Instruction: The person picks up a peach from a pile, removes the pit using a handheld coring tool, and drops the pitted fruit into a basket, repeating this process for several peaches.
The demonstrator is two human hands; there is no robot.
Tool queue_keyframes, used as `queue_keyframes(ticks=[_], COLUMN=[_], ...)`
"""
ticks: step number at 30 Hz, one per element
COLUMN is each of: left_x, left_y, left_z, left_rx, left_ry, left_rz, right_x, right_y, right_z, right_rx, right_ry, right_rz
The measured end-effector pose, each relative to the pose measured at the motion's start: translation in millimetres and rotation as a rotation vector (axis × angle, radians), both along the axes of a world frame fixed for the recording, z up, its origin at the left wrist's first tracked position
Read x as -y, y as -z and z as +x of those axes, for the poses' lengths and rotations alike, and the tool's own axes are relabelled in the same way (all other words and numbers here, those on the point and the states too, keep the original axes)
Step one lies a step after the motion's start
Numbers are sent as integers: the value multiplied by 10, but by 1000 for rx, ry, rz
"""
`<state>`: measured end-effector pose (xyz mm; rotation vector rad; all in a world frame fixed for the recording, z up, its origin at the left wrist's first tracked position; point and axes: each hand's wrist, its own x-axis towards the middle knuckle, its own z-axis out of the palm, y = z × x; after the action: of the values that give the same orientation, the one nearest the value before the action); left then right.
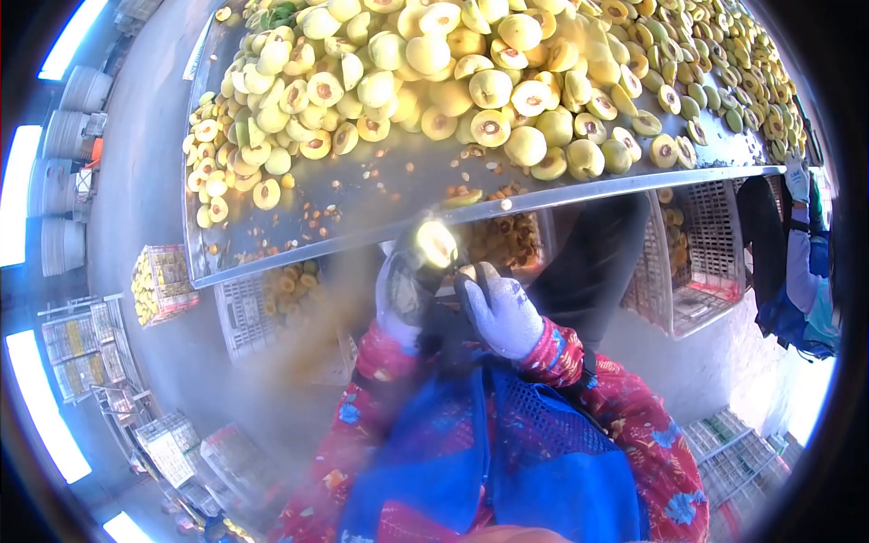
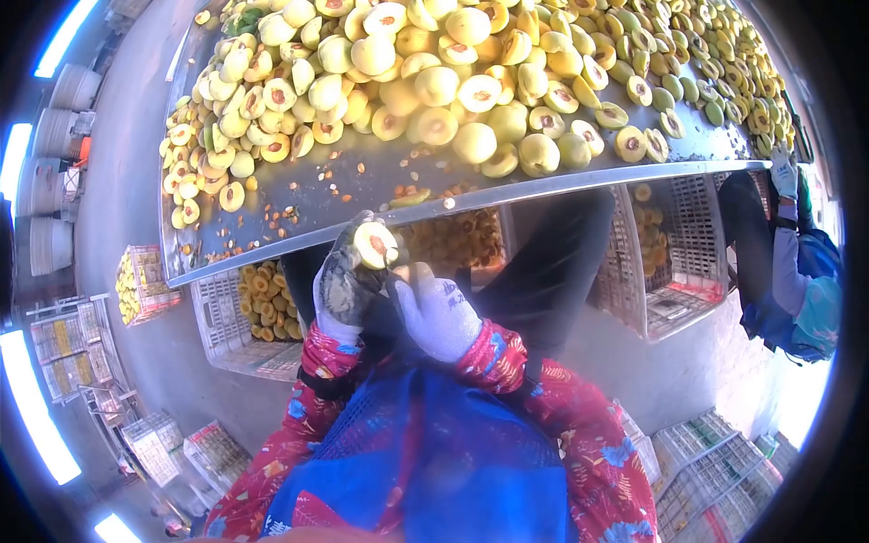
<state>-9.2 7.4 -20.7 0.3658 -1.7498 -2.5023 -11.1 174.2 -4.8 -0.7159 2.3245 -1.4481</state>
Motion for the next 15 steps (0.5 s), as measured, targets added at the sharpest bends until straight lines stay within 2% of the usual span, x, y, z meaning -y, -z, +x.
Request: queue_keyframes(ticks=[1,3,6,9,11,13,15], left_x=[51,52,-36,-131,-113,-123,-196], left_y=[33,-80,-168,-290,-168,-118,-191], left_z=[6,17,12,-68,6,60,49], left_rx=[-20,19,85,247,49,-72,-97], left_ry=[38,83,19,-163,-15,27,-37], left_rz=[-62,206,282,781,88,-280,-304], right_x=[-4,19,85,97,110,118,152], right_y=[-8,-39,-69,-74,-158,-133,-48], right_z=[-9,-17,-3,10,0,-7,18], right_rx=[13,81,193,215,260,320,328], right_ry=[-3,50,157,142,148,139,161], right_rz=[-4,-43,-101,-72,-52,-82,-138])
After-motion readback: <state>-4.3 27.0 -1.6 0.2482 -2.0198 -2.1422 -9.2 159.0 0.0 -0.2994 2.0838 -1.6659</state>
